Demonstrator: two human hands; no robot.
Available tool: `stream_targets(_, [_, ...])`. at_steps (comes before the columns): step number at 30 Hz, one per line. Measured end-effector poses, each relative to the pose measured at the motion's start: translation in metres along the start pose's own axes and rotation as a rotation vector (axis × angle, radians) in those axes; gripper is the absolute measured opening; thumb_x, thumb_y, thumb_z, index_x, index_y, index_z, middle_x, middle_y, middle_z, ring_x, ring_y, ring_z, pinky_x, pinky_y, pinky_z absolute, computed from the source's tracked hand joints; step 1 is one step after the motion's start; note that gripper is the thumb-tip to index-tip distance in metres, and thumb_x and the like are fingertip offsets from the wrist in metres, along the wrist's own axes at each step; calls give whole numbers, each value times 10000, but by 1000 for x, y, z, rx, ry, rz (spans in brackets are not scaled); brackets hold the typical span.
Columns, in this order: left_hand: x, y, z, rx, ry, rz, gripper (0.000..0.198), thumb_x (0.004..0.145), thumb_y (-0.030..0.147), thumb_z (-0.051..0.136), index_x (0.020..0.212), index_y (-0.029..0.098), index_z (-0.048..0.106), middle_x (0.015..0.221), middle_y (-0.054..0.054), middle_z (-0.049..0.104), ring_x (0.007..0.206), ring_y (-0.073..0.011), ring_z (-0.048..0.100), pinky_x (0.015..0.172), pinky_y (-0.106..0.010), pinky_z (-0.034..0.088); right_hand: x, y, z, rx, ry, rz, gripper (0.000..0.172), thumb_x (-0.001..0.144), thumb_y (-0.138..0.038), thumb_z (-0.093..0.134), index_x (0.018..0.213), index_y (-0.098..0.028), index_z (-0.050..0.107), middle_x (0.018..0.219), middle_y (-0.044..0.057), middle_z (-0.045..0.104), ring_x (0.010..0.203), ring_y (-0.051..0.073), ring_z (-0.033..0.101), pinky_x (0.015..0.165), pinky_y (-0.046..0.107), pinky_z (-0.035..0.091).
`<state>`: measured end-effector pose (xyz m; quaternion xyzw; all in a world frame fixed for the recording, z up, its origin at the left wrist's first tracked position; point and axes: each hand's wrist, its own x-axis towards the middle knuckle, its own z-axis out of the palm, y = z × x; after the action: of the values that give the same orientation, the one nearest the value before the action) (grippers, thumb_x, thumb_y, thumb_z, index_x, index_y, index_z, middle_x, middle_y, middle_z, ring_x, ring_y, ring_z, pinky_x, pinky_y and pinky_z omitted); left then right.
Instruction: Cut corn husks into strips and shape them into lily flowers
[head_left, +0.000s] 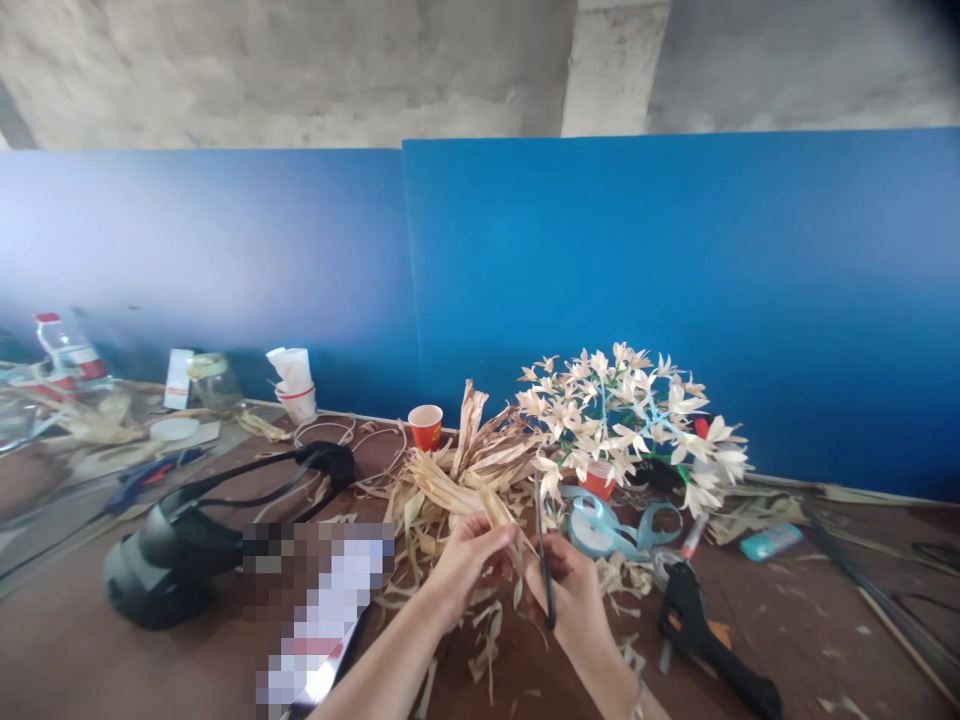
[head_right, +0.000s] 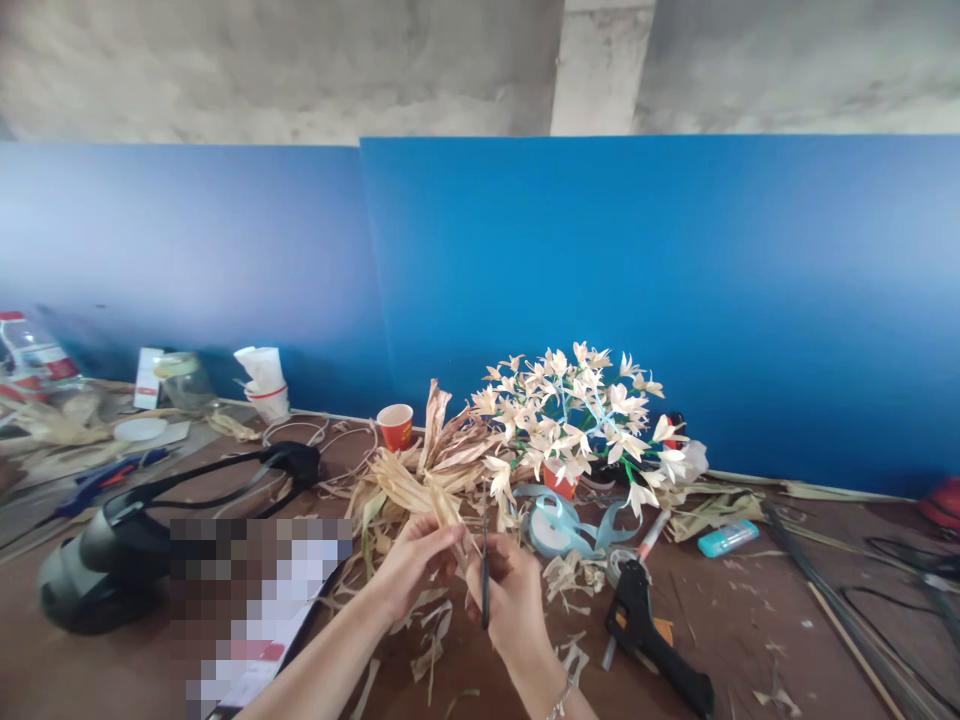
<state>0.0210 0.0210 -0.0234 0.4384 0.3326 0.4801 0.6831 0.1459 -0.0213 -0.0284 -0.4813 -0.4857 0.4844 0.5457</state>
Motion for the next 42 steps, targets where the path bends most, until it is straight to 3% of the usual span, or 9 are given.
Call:
stream_targets(5, [6, 9, -8, 60, 103, 26, 264, 633, 383, 700, 644, 132, 619, 497, -1, 600, 342, -44, 445, 332, -144, 235, 3, -19, -15, -123, -124, 60, 280, 658, -409, 645, 717, -160, 533, 425, -76, 447, 336, 60, 397, 331, 164, 327])
stream_targets(11, [10, 13, -17, 205, 85, -37, 261, 628, 365, 698, 608, 112, 636, 479, -40, 622, 293, -49, 430, 300, -150, 184, -1, -44, -53, -386, -456, 295, 209, 668, -355, 633, 738, -160, 605, 409, -51, 516, 311, 67, 421, 310, 153, 339])
stream_targets(20, [9, 9, -16, 269, 3, -76, 230, 656, 342, 668, 579, 128, 641, 544, -70, 670, 309, -72, 472, 310, -155, 223, -4, -26, -76, -418, -537, 366, 145, 693, -289, 595, 722, -151, 627, 383, -54, 523, 259, 43, 399, 280, 117, 297])
stream_targets(34, [3, 8, -10, 357, -38, -182, 242, 689, 341, 618, 562, 135, 625, 511, -52, 644, 320, -60, 474, 318, -140, 257, -7, -29, -71, -411, -529, 411, 86, 675, -226, 597, 667, -149, 633, 360, -60, 522, 222, 19, 331, 262, 116, 174])
stream_targets(42, [8, -1, -17, 382, -76, -187, 242, 683, 352, 626, 599, 125, 617, 495, -20, 628, 337, -68, 482, 331, -155, 292, 1, -15, -81, -411, -607, 523, 151, 690, -260, 600, 773, -135, 609, 390, -64, 547, 238, 33, 393, 287, 113, 271])
